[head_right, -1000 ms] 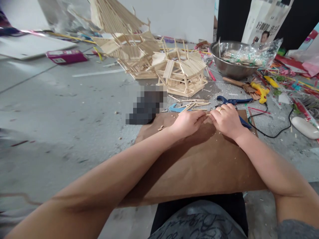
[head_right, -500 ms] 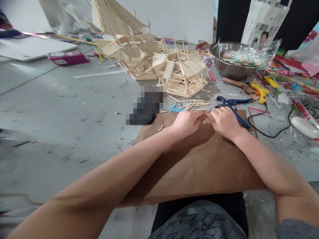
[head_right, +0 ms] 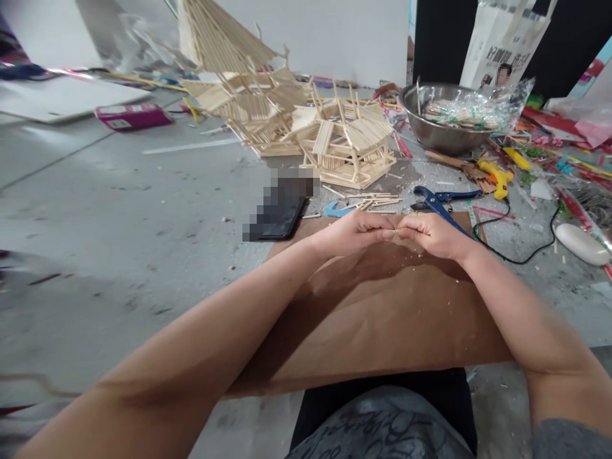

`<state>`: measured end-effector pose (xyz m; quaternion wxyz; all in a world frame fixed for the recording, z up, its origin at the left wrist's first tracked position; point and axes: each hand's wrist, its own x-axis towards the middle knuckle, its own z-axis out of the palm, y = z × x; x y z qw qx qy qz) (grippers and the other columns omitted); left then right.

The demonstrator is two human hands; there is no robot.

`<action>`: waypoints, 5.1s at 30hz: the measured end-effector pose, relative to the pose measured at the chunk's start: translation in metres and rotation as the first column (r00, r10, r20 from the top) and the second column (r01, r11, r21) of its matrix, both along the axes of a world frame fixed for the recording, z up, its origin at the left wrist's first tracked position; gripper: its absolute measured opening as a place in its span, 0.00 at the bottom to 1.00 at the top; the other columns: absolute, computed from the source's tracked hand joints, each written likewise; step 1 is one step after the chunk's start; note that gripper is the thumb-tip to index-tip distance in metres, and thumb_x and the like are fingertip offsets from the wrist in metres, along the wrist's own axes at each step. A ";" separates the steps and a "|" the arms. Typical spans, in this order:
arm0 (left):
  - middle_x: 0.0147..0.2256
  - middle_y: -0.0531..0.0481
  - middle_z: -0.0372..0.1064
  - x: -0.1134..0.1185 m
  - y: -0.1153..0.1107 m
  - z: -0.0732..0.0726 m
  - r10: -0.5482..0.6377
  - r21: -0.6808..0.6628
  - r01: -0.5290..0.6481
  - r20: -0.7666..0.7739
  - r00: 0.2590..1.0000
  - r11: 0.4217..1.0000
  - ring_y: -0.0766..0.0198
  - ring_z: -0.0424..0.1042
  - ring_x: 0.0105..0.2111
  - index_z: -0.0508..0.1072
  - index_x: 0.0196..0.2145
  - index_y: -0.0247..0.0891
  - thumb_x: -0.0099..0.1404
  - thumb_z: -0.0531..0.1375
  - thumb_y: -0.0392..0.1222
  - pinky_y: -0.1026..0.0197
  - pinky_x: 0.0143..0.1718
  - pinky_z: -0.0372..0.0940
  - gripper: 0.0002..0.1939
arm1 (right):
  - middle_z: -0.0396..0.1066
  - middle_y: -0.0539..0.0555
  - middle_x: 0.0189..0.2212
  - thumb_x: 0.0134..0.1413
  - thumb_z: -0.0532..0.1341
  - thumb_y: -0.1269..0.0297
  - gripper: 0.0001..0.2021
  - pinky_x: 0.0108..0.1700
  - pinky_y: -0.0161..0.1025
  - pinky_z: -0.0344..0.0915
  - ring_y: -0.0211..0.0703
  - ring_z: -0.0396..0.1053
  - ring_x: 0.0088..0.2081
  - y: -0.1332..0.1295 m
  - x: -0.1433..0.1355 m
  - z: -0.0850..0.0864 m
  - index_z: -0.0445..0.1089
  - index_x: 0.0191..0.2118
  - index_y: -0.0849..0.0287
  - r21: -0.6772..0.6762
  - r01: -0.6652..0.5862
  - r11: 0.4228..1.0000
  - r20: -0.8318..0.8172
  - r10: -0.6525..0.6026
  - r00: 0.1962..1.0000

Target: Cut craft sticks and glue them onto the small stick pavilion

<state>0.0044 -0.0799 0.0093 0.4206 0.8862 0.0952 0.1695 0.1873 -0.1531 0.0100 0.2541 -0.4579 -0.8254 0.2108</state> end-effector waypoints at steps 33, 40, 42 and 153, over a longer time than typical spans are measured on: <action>0.22 0.56 0.61 0.003 0.013 -0.022 0.344 -0.314 -0.295 0.112 0.932 0.902 0.75 0.56 0.19 0.67 0.35 0.33 0.60 0.52 0.43 0.69 0.22 0.54 0.11 | 0.69 0.60 0.42 0.54 0.47 0.65 0.27 0.39 0.44 0.60 0.49 0.66 0.40 0.011 0.012 -0.022 0.46 0.61 0.62 0.324 0.480 0.815 0.357 -0.575 0.736; 0.30 0.48 0.71 0.007 0.011 -0.027 0.443 -0.348 -0.380 0.121 0.888 0.857 0.75 0.61 0.19 0.68 0.35 0.32 0.58 0.55 0.44 0.68 0.24 0.60 0.12 | 0.69 0.63 0.37 0.50 0.52 0.49 0.22 0.37 0.46 0.60 0.54 0.66 0.39 0.010 0.027 -0.015 0.66 0.41 0.63 0.295 0.691 0.660 0.541 -0.711 0.448; 0.29 0.48 0.71 0.007 0.011 -0.029 0.480 -0.336 -0.416 0.134 0.867 0.845 0.75 0.62 0.18 0.68 0.33 0.33 0.57 0.56 0.44 0.68 0.24 0.60 0.11 | 0.70 0.63 0.35 0.49 0.52 0.47 0.23 0.34 0.46 0.60 0.54 0.67 0.37 0.010 0.029 -0.014 0.65 0.43 0.62 0.220 0.747 0.628 0.609 -0.686 0.397; 0.31 0.48 0.66 0.008 0.014 -0.015 0.702 -0.022 -0.719 0.239 0.671 0.695 0.66 0.65 0.32 0.68 0.31 0.37 0.62 0.50 0.43 0.64 0.35 0.60 0.10 | 0.70 0.53 0.36 0.42 0.57 0.65 0.15 0.52 0.53 0.54 0.51 0.66 0.43 0.009 0.017 0.008 0.67 0.40 0.55 -0.202 0.541 0.816 -0.444 -0.569 0.692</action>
